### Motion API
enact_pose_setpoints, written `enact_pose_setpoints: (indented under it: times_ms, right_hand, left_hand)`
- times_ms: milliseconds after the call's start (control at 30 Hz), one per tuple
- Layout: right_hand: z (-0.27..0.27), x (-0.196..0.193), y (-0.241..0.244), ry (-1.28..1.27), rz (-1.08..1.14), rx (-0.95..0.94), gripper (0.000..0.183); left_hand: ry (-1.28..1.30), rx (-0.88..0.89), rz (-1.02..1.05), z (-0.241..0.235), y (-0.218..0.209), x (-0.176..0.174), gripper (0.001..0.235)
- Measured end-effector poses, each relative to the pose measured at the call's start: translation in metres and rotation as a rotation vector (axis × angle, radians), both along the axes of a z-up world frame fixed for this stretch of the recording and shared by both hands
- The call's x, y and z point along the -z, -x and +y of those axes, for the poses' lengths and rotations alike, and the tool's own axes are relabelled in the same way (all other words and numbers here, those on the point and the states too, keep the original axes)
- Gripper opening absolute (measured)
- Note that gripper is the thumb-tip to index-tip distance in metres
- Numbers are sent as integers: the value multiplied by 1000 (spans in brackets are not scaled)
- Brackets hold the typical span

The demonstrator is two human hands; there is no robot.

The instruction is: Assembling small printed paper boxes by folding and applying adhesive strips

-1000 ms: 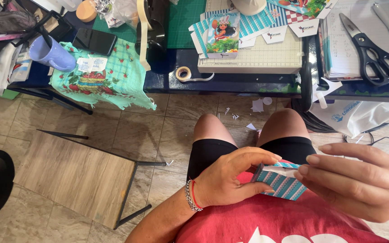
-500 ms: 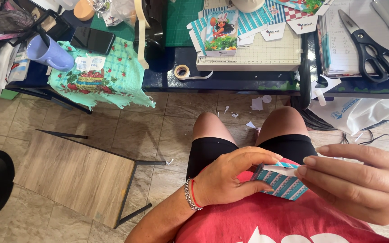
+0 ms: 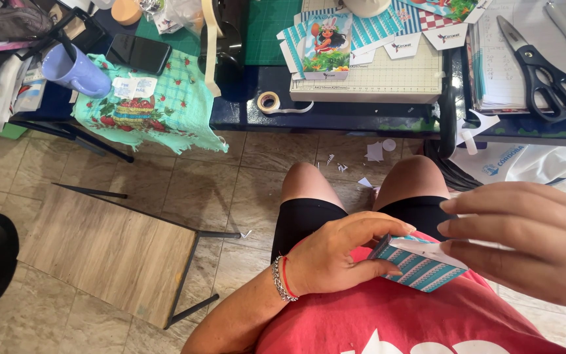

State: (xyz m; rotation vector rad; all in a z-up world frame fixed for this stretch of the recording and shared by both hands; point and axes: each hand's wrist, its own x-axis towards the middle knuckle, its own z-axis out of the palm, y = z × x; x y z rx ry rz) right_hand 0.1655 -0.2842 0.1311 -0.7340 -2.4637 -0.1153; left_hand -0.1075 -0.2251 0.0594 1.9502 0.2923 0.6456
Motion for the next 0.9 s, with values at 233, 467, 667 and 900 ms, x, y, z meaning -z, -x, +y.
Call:
enact_pose_setpoints:
  times_ms: [233, 467, 667, 900]
  right_hand:
    - [12, 7, -5, 165, 46, 51, 18]
    - [19, 3, -3, 205, 60, 98, 15]
    - [17, 12, -26, 283, -18, 134, 25]
    - [-2, 16, -20, 8, -146, 59, 30]
  left_hand:
    - [27, -23, 30, 1, 0, 5, 45]
    - [143, -35, 69, 2, 0, 8, 48]
    - [181, -42, 73, 4, 1, 16, 48]
    - [270, -73, 49, 8, 5, 19, 55]
